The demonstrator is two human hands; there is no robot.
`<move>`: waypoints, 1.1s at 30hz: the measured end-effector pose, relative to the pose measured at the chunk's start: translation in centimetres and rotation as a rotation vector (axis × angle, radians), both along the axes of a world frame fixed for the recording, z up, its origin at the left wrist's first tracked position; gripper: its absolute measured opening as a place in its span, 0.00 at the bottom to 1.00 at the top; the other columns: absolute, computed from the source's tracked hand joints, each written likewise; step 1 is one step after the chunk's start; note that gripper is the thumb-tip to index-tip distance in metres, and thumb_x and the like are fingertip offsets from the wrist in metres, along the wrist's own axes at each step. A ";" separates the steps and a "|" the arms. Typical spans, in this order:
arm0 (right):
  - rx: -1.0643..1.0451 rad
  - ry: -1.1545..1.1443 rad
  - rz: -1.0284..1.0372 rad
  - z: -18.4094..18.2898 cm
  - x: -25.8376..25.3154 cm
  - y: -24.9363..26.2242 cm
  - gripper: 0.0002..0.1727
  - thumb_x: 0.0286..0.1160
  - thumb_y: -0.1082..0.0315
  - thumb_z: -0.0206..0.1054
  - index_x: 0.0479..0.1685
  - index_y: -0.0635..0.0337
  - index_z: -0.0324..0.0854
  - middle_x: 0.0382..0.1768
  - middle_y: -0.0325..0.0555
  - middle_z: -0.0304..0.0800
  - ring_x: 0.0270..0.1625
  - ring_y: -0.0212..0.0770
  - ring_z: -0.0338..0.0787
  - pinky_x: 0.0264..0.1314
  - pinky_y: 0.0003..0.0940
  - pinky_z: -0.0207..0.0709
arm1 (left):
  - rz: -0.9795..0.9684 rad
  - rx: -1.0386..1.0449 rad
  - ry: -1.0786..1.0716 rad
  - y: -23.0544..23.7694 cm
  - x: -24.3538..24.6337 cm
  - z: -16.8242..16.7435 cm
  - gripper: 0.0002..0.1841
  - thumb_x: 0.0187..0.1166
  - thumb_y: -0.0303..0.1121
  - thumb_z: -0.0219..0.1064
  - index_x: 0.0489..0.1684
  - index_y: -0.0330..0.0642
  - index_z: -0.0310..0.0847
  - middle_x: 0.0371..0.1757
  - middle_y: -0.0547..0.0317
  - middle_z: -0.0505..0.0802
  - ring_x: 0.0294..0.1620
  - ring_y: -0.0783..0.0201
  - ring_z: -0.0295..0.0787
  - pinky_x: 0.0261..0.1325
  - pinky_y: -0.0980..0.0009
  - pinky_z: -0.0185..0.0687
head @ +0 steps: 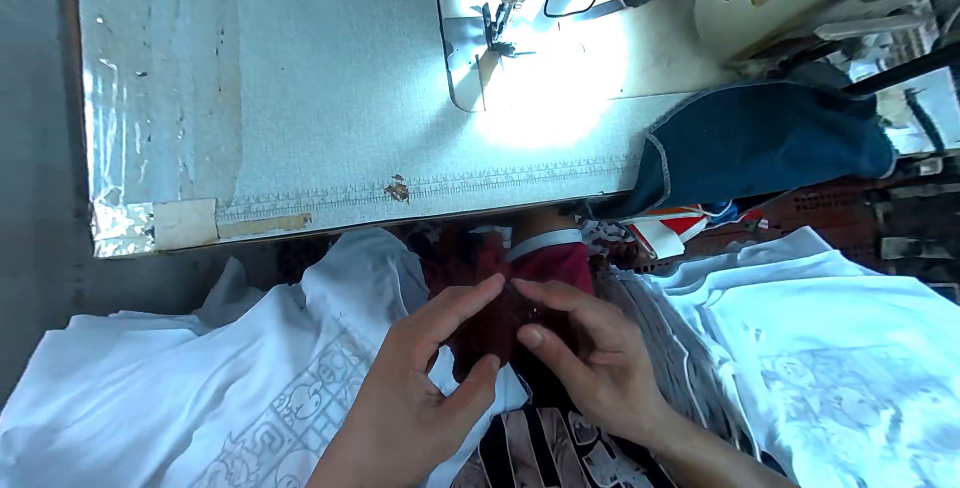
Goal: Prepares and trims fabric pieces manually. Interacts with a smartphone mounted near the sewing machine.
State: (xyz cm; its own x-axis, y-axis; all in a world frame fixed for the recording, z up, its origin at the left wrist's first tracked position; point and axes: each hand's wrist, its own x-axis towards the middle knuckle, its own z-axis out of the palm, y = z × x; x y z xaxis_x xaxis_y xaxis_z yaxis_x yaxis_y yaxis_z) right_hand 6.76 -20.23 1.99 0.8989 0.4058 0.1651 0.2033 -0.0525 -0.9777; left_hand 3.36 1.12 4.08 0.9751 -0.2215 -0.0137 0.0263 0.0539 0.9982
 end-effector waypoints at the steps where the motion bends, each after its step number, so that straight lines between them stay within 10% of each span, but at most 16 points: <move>1: -0.038 -0.019 -0.014 -0.1 -0.1 0.2 0.19 0.89 0.65 0.61 0.68 0.70 0.83 0.50 0.44 0.93 0.47 0.24 0.89 0.52 0.20 0.86 | -0.002 0.060 -0.010 -0.2 -0.1 -0.2 0.30 0.72 0.22 0.67 0.79 0.31 0.74 0.71 0.51 0.87 0.67 0.62 0.88 0.68 0.64 0.89; 3: -0.135 -0.089 -0.092 0.0 -0.2 0.6 0.19 0.95 0.64 0.51 0.64 0.68 0.83 0.39 0.40 0.90 0.31 0.18 0.82 0.33 0.14 0.80 | -0.024 0.137 0.011 -0.9 -0.4 -0.8 0.30 0.71 0.23 0.68 0.79 0.34 0.75 0.71 0.55 0.87 0.68 0.66 0.87 0.69 0.65 0.88; 8: -0.157 -0.057 -0.103 0.7 0.7 -0.3 0.22 0.98 0.59 0.42 0.66 0.67 0.75 0.40 0.37 0.88 0.31 0.21 0.81 0.30 0.16 0.77 | 0.004 0.076 0.046 -0.4 0.1 -0.9 0.30 0.73 0.23 0.68 0.80 0.33 0.73 0.72 0.53 0.87 0.67 0.62 0.88 0.68 0.63 0.89; 18: -0.243 -0.133 -0.005 1.8 0.9 -1.3 0.22 0.86 0.60 0.65 0.70 0.66 0.79 0.54 0.44 0.86 0.52 0.24 0.85 0.52 0.17 0.83 | 0.101 0.023 -0.051 0.2 0.2 -0.3 0.21 0.81 0.26 0.67 0.72 0.30 0.80 0.66 0.53 0.91 0.65 0.63 0.90 0.67 0.66 0.89; 27: -0.375 -0.276 0.001 3.0 2.3 0.5 0.11 0.78 0.63 0.72 0.50 0.60 0.92 0.40 0.38 0.88 0.39 0.18 0.82 0.37 0.09 0.75 | 0.138 0.148 -0.082 0.1 0.0 -0.1 0.20 0.79 0.26 0.68 0.70 0.33 0.83 0.62 0.56 0.92 0.58 0.69 0.91 0.59 0.73 0.91; 33: -0.646 -0.514 0.121 3.2 2.7 1.4 0.11 0.74 0.58 0.69 0.41 0.56 0.84 0.32 0.40 0.83 0.30 0.31 0.81 0.26 0.24 0.71 | 0.154 0.352 -0.148 -0.3 -0.3 -0.1 0.20 0.79 0.30 0.68 0.69 0.38 0.85 0.59 0.58 0.93 0.56 0.74 0.90 0.55 0.79 0.90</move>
State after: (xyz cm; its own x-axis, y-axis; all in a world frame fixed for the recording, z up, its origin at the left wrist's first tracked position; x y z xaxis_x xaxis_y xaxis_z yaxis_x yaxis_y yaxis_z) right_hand 9.43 -18.85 5.17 0.7191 0.6505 0.2442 0.6563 -0.5205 -0.5462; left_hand 3.04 0.86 3.98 0.9936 -0.0795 0.0805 -0.1008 -0.2994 0.9488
